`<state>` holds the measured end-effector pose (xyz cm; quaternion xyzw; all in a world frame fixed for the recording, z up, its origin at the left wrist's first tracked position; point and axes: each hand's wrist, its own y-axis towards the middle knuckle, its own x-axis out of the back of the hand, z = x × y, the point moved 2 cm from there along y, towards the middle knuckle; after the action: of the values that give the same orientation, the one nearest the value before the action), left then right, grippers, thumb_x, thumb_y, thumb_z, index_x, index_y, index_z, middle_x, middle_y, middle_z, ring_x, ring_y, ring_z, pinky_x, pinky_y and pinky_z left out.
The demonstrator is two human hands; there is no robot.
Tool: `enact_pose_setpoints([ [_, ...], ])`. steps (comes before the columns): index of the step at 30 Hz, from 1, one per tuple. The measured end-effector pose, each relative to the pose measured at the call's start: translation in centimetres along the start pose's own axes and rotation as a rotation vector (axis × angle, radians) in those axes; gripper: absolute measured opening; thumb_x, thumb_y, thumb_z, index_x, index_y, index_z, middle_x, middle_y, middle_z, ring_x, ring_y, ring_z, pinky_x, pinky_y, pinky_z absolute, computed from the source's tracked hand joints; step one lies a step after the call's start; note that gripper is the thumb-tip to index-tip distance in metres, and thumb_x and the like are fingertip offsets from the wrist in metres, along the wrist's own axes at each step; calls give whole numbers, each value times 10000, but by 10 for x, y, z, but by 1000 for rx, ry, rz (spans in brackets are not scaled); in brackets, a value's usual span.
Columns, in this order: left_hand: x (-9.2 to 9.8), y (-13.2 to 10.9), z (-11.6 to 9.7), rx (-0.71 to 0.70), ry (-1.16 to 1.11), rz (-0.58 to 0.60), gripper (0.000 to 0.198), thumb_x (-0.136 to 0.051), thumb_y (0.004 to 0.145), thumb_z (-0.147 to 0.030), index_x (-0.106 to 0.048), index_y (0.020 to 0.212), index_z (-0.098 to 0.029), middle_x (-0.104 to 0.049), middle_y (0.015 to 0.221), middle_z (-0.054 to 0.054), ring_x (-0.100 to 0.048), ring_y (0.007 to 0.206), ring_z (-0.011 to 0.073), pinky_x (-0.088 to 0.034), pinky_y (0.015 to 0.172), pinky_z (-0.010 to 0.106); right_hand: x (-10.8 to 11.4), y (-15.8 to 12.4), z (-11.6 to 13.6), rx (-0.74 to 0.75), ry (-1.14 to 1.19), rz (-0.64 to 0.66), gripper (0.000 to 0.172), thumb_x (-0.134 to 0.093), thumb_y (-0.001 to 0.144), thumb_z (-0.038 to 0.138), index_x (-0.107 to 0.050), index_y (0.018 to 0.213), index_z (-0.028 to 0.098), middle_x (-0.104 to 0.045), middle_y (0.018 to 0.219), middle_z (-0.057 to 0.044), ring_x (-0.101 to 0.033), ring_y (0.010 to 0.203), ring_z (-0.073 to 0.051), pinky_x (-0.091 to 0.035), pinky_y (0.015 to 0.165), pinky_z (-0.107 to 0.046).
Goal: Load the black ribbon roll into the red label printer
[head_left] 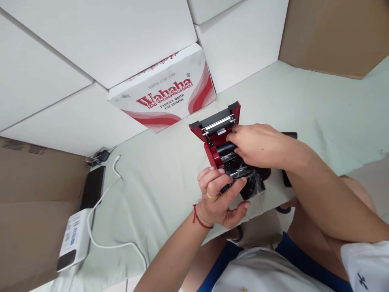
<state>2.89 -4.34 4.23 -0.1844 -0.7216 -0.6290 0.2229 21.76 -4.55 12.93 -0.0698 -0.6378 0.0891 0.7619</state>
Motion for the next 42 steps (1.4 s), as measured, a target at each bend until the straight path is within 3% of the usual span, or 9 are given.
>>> enact_pose_setpoints([
  [5,1,1,0,-14,43,-6,356,-622,862,-272,-734,1197,-232,-546,978,82,-546,1050,280,-495,995,465,5,-6,-5,38,56,-2,256,-554,973,159,-754,1131,185,-781,1099,-100,-704,892,-248,-398,655,-332],
  [10,2,1,-2,-48,66,-37,278,-603,906,-207,-782,1118,-212,-533,973,89,-529,1045,266,-505,967,456,25,-30,-18,123,367,-411,280,-512,1043,274,-780,976,225,-726,810,2,-619,690,-163,-430,662,-310],
  [14,2,2,-4,-43,48,-89,243,-613,910,-168,-800,1052,-231,-511,965,82,-519,1029,254,-511,957,441,25,-25,-25,59,397,-698,309,-546,1026,287,-736,1255,207,-757,1241,-72,-687,859,-206,-493,763,-344],
  [18,4,-1,-4,-29,90,-93,267,-573,962,-196,-812,1049,-274,-494,980,83,-504,1052,258,-511,966,441,17,-16,-25,164,266,-582,392,-505,1027,278,-685,1363,186,-679,1462,-119,-698,1101,-283,-494,882,-388],
  [23,7,-3,-3,-16,129,-123,263,-568,1002,-306,-826,1051,-313,-507,989,82,-507,1054,259,-490,1010,440,25,-39,-28,132,210,-436,327,-459,1052,318,-765,1111,217,-788,936,-56,-667,757,-211,-421,705,-333],
  [28,7,-8,8,34,39,-151,482,-474,1061,-447,-623,1498,-307,-617,1120,100,-593,1202,289,-480,1101,485,19,-55,-27,169,94,-175,361,-418,1034,269,-696,810,218,-596,573,4,-428,478,-140,-259,555,-317],
  [31,4,-13,21,217,-68,-150,548,-423,1085,-481,-481,1605,-321,-699,1262,103,-638,1299,306,-432,1176,555,14,-56,-26,169,77,-167,352,-406,1033,242,-683,817,214,-593,580,1,-391,466,-134,-226,544,-317],
  [35,1,-15,33,421,-264,-153,484,-363,1116,-365,-527,1567,-308,-800,1168,58,-743,1189,266,-371,1228,569,7,-58,-23,185,43,-171,287,-447,1012,220,-678,841,206,-546,547,7,-331,433,-133,-198,521,-316],
  [42,0,-16,41,463,-380,-151,374,-534,1034,-293,-679,1379,-286,-810,1102,49,-736,1101,257,-497,1104,518,5,-57,-18,186,-1,-168,264,-454,981,132,-644,808,192,-546,543,-2,-322,441,-131,-184,533,-331],
])
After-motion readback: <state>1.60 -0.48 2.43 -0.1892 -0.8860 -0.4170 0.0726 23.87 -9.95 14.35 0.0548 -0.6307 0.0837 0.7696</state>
